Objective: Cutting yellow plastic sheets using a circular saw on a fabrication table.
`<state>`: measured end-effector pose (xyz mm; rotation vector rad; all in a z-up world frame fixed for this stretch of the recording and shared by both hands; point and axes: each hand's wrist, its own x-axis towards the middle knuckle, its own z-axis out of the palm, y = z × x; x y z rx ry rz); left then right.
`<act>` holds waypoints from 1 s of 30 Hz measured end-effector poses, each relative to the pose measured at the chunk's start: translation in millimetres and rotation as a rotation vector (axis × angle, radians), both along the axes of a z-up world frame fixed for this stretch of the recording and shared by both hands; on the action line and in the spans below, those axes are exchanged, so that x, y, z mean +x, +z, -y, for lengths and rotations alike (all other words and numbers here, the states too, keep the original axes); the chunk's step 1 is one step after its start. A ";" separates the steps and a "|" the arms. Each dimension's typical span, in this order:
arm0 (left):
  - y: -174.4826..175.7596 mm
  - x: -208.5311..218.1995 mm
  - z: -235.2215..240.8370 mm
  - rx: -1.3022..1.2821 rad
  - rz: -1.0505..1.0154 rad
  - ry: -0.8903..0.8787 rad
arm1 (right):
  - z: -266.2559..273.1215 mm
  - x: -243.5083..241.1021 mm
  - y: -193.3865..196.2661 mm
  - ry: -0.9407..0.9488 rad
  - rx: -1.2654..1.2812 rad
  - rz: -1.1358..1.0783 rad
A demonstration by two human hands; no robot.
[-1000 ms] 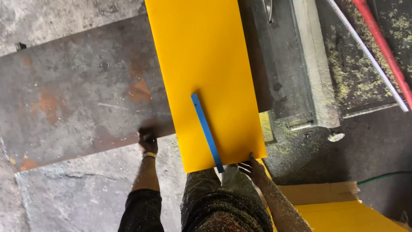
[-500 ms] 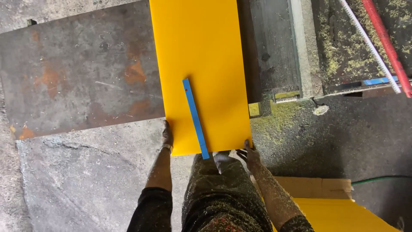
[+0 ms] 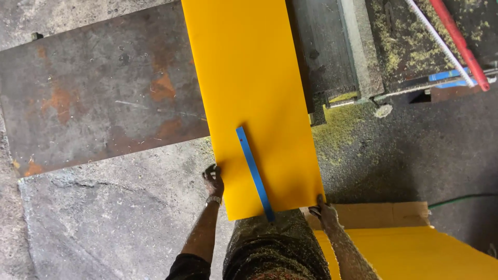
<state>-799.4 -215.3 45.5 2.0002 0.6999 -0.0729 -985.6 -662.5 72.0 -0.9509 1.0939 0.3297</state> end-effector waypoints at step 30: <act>-36.8 104.1 -42.9 -1.171 0.123 0.608 | 1.0 -118.6 72.9 0.206 -0.255 -0.643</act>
